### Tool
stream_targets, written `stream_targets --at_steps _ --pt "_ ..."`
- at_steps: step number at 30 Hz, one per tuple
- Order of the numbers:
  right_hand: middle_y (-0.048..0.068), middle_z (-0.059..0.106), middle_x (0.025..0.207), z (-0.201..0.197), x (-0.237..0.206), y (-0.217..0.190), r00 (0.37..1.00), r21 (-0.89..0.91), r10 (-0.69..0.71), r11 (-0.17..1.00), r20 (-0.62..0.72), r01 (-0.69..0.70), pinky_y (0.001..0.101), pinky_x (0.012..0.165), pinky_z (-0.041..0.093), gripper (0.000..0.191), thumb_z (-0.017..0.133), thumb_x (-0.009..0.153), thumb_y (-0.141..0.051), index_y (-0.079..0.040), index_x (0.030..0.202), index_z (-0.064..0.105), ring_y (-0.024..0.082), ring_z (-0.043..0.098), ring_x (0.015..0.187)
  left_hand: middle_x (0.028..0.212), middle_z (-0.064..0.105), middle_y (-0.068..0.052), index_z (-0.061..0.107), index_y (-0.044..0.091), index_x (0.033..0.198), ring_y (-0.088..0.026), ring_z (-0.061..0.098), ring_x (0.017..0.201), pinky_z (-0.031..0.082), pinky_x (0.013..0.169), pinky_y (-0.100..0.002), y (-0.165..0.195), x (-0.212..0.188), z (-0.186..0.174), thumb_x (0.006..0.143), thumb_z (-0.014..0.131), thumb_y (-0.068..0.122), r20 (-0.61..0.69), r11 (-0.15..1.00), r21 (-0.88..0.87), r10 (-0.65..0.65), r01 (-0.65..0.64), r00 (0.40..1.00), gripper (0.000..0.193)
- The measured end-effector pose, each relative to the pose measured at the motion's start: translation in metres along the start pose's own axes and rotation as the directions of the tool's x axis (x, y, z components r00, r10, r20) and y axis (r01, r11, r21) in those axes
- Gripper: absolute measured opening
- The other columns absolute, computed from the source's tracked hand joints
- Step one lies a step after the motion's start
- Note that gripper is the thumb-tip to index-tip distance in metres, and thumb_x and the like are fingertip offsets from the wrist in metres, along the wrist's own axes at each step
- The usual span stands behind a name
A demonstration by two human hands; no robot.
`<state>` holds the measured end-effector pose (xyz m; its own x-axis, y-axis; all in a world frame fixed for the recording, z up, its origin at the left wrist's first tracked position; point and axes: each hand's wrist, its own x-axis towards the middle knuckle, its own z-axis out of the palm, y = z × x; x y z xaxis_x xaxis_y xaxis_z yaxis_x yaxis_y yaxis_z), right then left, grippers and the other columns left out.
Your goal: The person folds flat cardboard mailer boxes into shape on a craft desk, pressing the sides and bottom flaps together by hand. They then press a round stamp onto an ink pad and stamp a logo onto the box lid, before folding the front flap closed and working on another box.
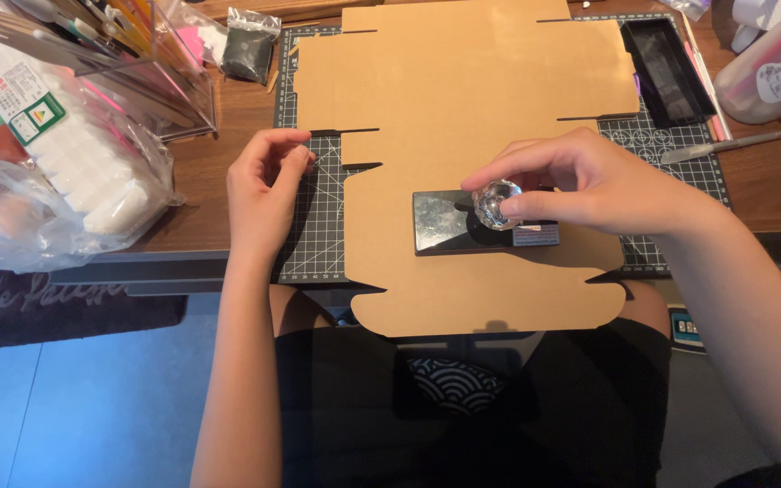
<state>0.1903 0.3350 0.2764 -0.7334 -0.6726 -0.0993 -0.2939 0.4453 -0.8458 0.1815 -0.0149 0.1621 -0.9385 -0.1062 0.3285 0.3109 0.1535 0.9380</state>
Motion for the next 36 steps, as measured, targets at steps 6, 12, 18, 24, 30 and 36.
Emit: stream_targets --at_steps 6,12,18,24,30,36 --pt "0.002 0.08 0.109 -0.0007 -0.0002 0.0003 1.0 0.02 -0.011 1.0 0.006 0.011 0.0288 0.082 0.059 0.042 0.073 0.087 -0.026 -0.015 0.128 0.074 0.011 0.074 0.092 0.097 0.071 -0.001 0.068 0.001 0.116 -0.006 0.066 0.09 0.053 0.082 -0.021 -0.0002 0.0001 -0.0005 0.103 0.064 0.007 0.0 1.0 0.011 0.007 -0.007 1.0 0.015" --pt "0.002 0.08 0.11 -0.0004 -0.0002 0.0001 1.0 0.019 0.011 1.0 0.0 -0.011 0.0294 0.082 0.059 0.043 0.073 0.087 -0.026 -0.015 0.128 0.074 0.012 0.074 0.092 0.096 0.071 -0.001 0.068 0.001 0.116 -0.006 0.066 0.09 0.054 0.083 -0.022 -0.0001 -0.0001 -0.0007 0.103 0.064 0.008 0.001 1.0 0.002 0.005 -0.005 1.0 0.015" --pt "0.002 0.08 0.111 -0.0012 -0.0004 0.0011 1.0 -0.004 -0.009 1.0 -0.002 0.009 0.0303 0.083 0.059 0.042 0.073 0.087 -0.028 -0.016 0.128 0.074 0.012 0.073 0.095 0.097 0.071 -0.001 0.068 0.002 0.116 -0.006 0.066 0.09 0.055 0.084 -0.022 -0.0011 0.0002 -0.0004 0.103 0.064 0.008 0.006 1.0 -0.02 0.005 -0.005 1.0 0.015" --pt "0.001 0.079 0.112 -0.0015 -0.0014 0.0026 1.0 -0.021 -0.006 1.0 -0.003 0.006 0.0301 0.083 0.058 0.042 0.073 0.087 -0.028 -0.017 0.127 0.074 0.012 0.073 0.094 0.097 0.071 -0.001 0.069 0.002 0.116 -0.006 0.067 0.09 0.054 0.083 -0.021 -0.0015 -0.0013 0.0009 0.103 0.064 0.007 -0.002 1.0 0.008 -0.005 0.005 1.0 0.015" --pt "0.001 0.079 0.113 -0.0023 -0.003 0.0001 1.0 -0.004 0.006 1.0 0.002 -0.006 0.0292 0.081 0.058 0.042 0.073 0.087 -0.026 -0.016 0.127 0.074 0.012 0.072 0.092 0.097 0.071 -0.001 0.068 0.002 0.116 -0.006 0.066 0.09 0.054 0.083 -0.022 0.0009 -0.0015 0.0007 0.103 0.064 0.007 0.0 1.0 0.01 0.004 -0.004 1.0 0.015" --pt "0.002 0.079 0.113 -0.0029 -0.0025 -0.0005 1.0 0.0 -0.022 1.0 0.007 0.022 0.0293 0.082 0.058 0.042 0.073 0.088 -0.025 -0.015 0.128 0.074 0.012 0.072 0.093 0.097 0.071 -0.001 0.068 0.001 0.116 -0.006 0.066 0.091 0.054 0.084 -0.022 0.0016 -0.0008 0.0007 0.103 0.063 0.007 0.004 1.0 -0.003 0.011 -0.011 1.0 0.015"
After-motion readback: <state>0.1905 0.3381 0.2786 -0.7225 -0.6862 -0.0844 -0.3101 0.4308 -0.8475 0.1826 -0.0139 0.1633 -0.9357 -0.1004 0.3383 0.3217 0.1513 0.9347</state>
